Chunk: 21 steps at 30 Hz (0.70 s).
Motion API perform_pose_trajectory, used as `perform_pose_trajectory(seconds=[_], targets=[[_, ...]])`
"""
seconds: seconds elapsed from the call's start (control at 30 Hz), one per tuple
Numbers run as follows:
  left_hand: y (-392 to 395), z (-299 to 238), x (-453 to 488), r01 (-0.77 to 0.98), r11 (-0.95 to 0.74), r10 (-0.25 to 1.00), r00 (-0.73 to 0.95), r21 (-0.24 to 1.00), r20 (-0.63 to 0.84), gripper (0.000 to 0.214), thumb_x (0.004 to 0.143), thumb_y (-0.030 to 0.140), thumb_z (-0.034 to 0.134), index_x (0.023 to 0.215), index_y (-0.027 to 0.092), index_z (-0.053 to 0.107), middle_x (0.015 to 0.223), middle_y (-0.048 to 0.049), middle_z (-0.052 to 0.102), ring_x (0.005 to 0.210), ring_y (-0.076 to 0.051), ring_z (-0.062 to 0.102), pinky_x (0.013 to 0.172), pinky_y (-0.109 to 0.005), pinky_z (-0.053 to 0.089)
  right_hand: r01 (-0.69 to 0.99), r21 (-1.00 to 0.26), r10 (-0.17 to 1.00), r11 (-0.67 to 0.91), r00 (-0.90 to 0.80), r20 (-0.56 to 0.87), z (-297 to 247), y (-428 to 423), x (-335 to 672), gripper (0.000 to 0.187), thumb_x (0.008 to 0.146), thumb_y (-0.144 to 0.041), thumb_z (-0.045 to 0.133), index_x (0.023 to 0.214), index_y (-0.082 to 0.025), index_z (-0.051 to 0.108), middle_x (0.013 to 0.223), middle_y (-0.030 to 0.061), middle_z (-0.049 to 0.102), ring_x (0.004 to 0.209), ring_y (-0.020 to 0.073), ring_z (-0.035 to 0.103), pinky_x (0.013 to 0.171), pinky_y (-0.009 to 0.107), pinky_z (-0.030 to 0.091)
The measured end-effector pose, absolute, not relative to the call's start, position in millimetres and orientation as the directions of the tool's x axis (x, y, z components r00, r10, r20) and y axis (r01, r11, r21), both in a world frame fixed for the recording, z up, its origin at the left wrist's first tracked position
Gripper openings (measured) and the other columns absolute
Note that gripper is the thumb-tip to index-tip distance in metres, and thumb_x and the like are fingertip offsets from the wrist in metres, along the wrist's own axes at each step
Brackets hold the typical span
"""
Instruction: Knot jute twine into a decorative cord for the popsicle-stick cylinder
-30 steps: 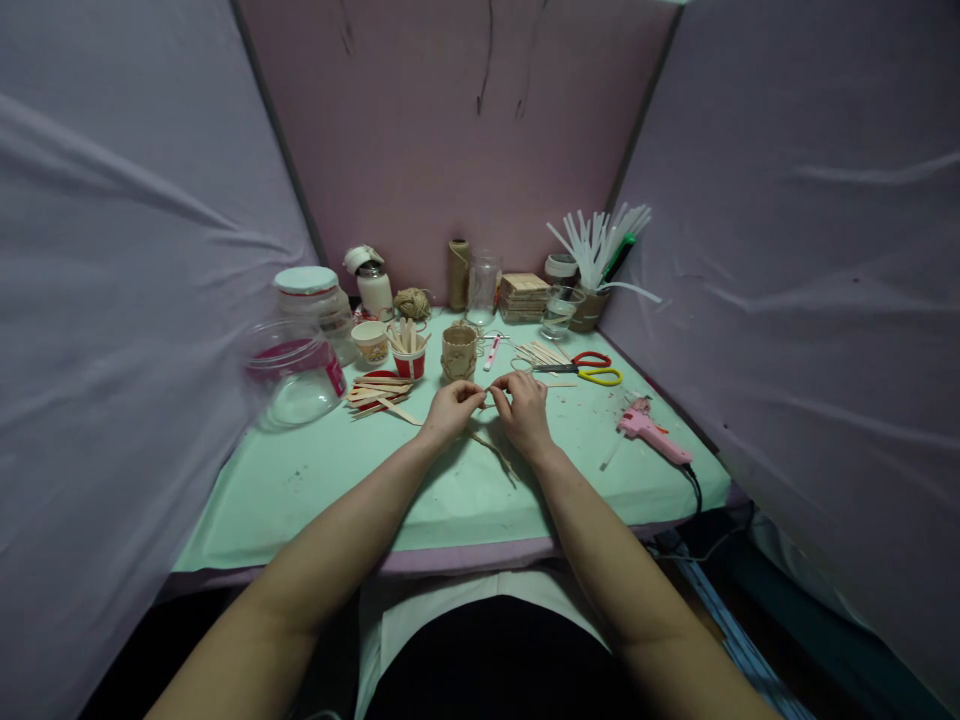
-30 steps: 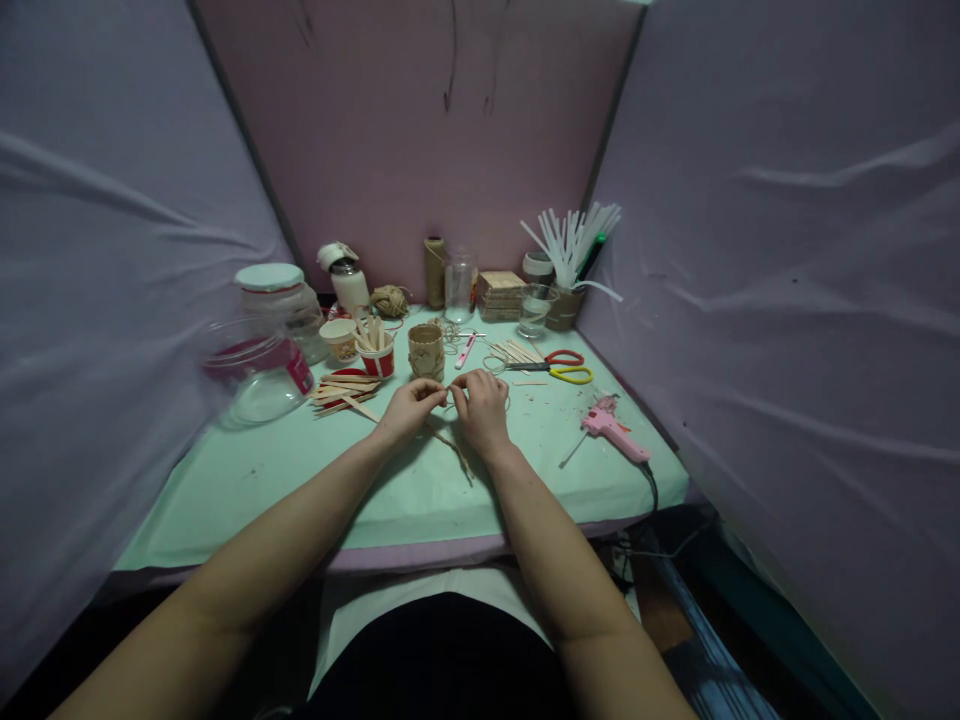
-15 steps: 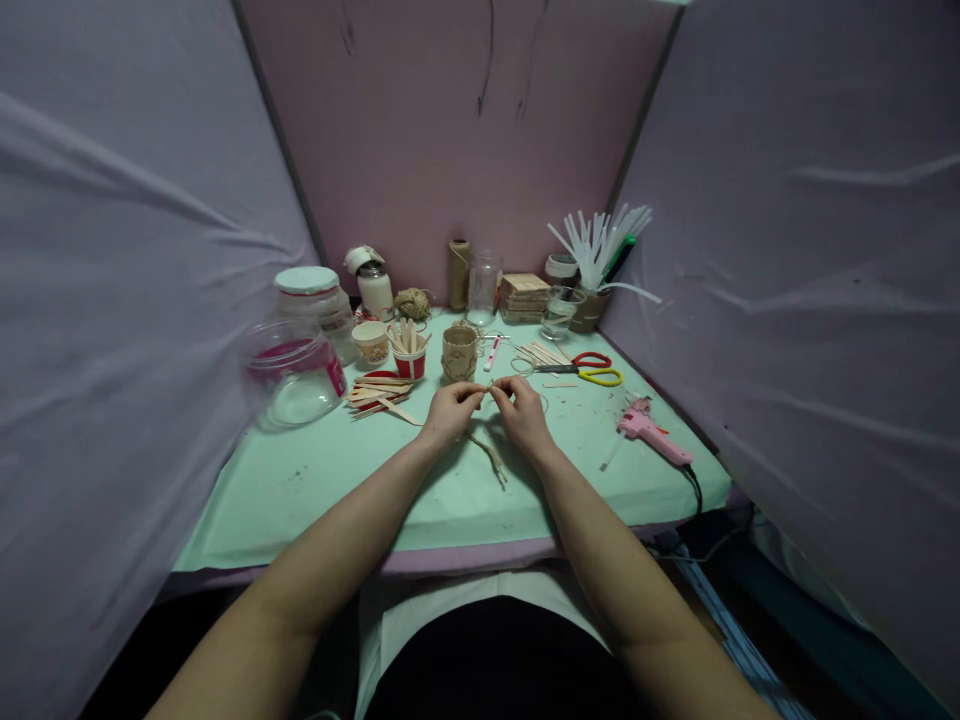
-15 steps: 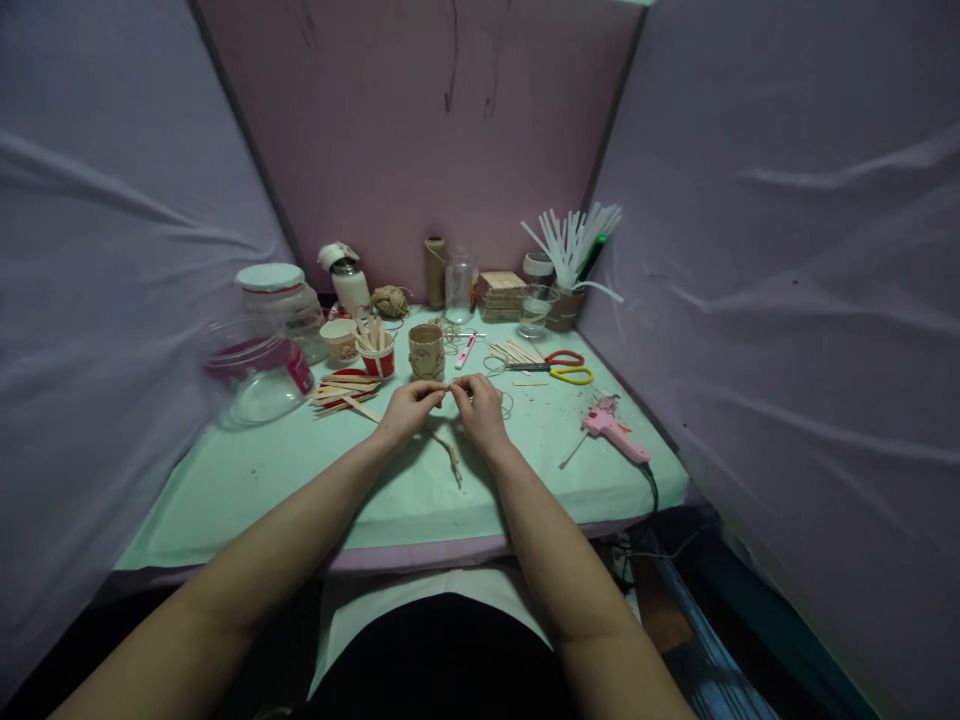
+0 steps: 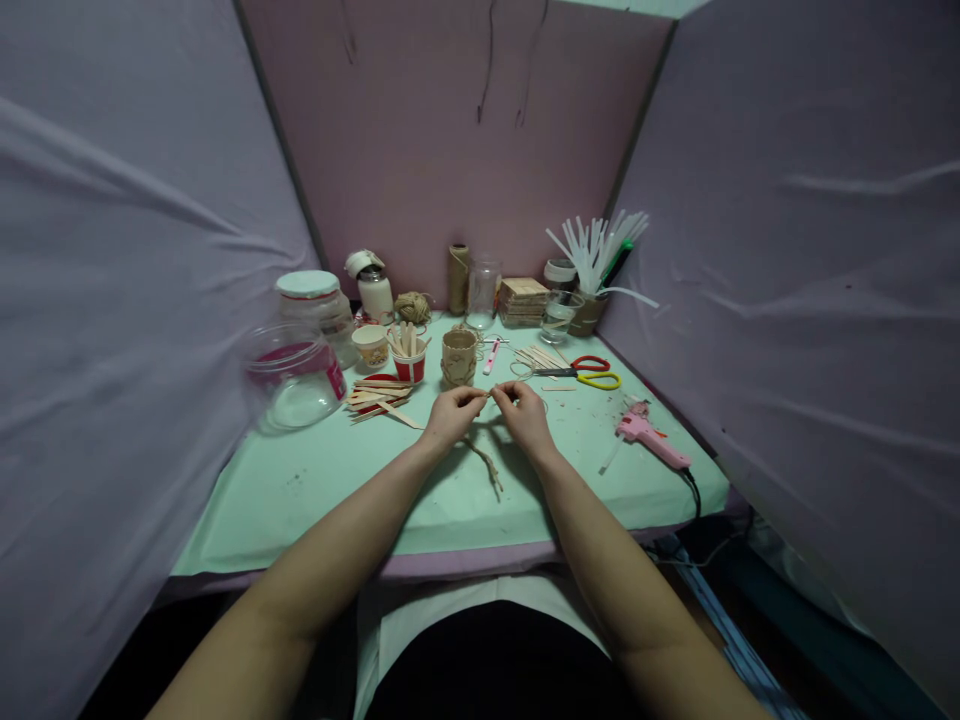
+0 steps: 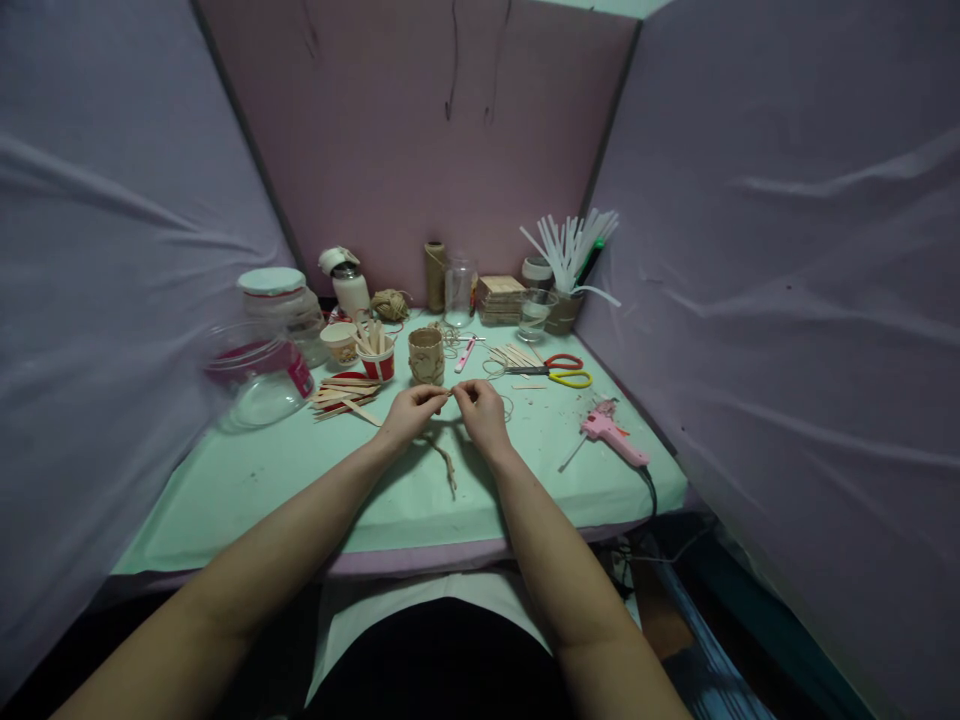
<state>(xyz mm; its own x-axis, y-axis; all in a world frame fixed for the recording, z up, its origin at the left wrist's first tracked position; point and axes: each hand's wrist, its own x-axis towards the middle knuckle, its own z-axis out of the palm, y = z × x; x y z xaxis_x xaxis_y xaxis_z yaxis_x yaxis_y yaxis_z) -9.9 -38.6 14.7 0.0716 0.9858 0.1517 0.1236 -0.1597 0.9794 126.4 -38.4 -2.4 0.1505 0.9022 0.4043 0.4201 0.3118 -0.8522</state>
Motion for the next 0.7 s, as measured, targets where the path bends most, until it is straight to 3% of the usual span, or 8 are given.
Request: perform_pose_trajectory(seconds=[0.2,0.7], targets=[[-36.6,11.5,-11.3,0.131,-0.173,0.985,0.042,0.976,0.169,0.025,0.067,0.038,0.065,0.07,0.013,0.069,0.062,-0.0014,0.06,0.062,-0.013,0.05,0.06,-0.024,0.038,0.364,-0.874,0.916,0.323,0.111,0.385,-4.7,-37.1,125.8,0.026,0.076,-0.041,0.054,0.076,-0.017,0.062,0.076,0.0042,0.066,0.072,0.0164,0.056,0.071,0.029,0.044],[-35.2,6.9,-11.1,0.188,-0.236,0.971,0.074,0.953,0.226,0.018,0.069,0.031,0.061,0.068,0.015,0.069,0.068,-0.0027,0.065,0.068,-0.015,0.055,0.066,-0.026,0.042,0.372,-0.873,0.922,0.317,0.095,0.375,-4.8,-37.3,125.0,0.026,0.078,-0.04,0.052,0.078,-0.018,0.064,0.078,0.0046,0.066,0.073,0.0168,0.057,0.07,0.029,0.044]])
